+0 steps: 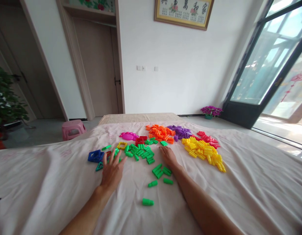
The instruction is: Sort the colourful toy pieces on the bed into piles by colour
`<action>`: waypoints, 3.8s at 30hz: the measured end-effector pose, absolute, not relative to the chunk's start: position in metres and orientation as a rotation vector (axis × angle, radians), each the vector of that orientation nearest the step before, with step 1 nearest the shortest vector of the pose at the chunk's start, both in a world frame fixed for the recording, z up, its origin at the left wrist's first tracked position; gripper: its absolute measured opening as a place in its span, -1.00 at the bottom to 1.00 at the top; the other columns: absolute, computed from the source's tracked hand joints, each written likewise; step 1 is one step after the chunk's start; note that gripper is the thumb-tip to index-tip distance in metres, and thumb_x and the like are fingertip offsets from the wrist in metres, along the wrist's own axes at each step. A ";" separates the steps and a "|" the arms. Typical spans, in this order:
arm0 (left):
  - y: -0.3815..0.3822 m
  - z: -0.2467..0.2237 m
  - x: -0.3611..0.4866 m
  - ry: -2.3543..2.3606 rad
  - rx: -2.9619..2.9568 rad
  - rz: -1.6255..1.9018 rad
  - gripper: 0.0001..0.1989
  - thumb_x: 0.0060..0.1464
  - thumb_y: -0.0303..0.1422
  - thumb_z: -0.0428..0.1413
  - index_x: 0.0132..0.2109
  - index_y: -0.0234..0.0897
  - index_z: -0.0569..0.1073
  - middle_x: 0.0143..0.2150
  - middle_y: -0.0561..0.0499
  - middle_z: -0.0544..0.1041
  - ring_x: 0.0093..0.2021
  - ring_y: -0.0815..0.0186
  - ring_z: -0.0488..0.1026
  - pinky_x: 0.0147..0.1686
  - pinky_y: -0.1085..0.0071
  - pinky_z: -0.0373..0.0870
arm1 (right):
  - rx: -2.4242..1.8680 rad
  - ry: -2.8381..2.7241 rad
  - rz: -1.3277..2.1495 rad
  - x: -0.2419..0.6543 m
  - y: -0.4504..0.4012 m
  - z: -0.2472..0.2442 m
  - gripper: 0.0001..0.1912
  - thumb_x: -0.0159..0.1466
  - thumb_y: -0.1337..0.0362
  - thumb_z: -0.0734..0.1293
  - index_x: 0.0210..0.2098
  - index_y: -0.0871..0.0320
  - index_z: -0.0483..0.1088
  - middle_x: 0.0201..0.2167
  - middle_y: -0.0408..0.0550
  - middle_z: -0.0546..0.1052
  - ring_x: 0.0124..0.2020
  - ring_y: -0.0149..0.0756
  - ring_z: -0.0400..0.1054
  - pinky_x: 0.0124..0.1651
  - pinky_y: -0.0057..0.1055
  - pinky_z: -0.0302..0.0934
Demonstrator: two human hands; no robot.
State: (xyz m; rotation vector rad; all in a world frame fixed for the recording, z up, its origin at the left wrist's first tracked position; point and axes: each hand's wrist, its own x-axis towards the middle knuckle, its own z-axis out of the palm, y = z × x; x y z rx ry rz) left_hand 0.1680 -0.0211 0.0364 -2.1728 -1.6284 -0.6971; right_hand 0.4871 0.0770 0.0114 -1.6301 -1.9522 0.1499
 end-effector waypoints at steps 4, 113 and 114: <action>-0.065 0.050 0.214 -0.886 -2.755 -0.772 -0.60 0.28 -0.26 0.02 0.23 -0.04 0.44 0.36 -0.04 0.34 0.43 0.09 0.09 0.38 -0.07 0.01 | -1.615 -2.001 0.077 0.483 0.076 0.014 -0.57 0.48 0.20 0.05 -0.13 0.16 0.53 -0.11 0.05 0.59 -0.01 -0.23 0.41 0.11 -0.34 0.18; -0.013 0.015 0.169 -1.718 -2.060 -1.390 -0.92 0.21 -0.39 0.09 -0.17 -0.18 0.48 -0.22 0.03 0.66 -0.23 0.28 0.61 -0.22 0.37 0.47 | -1.073 -1.304 1.130 0.403 0.107 0.017 -0.49 -0.10 0.34 0.38 -0.10 0.16 0.52 -0.17 0.00 0.58 -0.17 -0.19 0.44 -0.12 -0.29 0.35; -0.014 0.015 0.169 -1.731 -2.052 -1.373 -0.93 0.21 -0.38 0.10 -0.17 -0.18 0.48 -0.23 0.03 0.67 -0.23 0.27 0.61 -0.23 0.37 0.47 | -1.049 -1.271 1.168 0.403 0.106 0.019 -0.51 -0.09 0.32 0.39 -0.12 0.16 0.53 -0.20 -0.02 0.58 -0.20 -0.22 0.43 -0.13 -0.31 0.33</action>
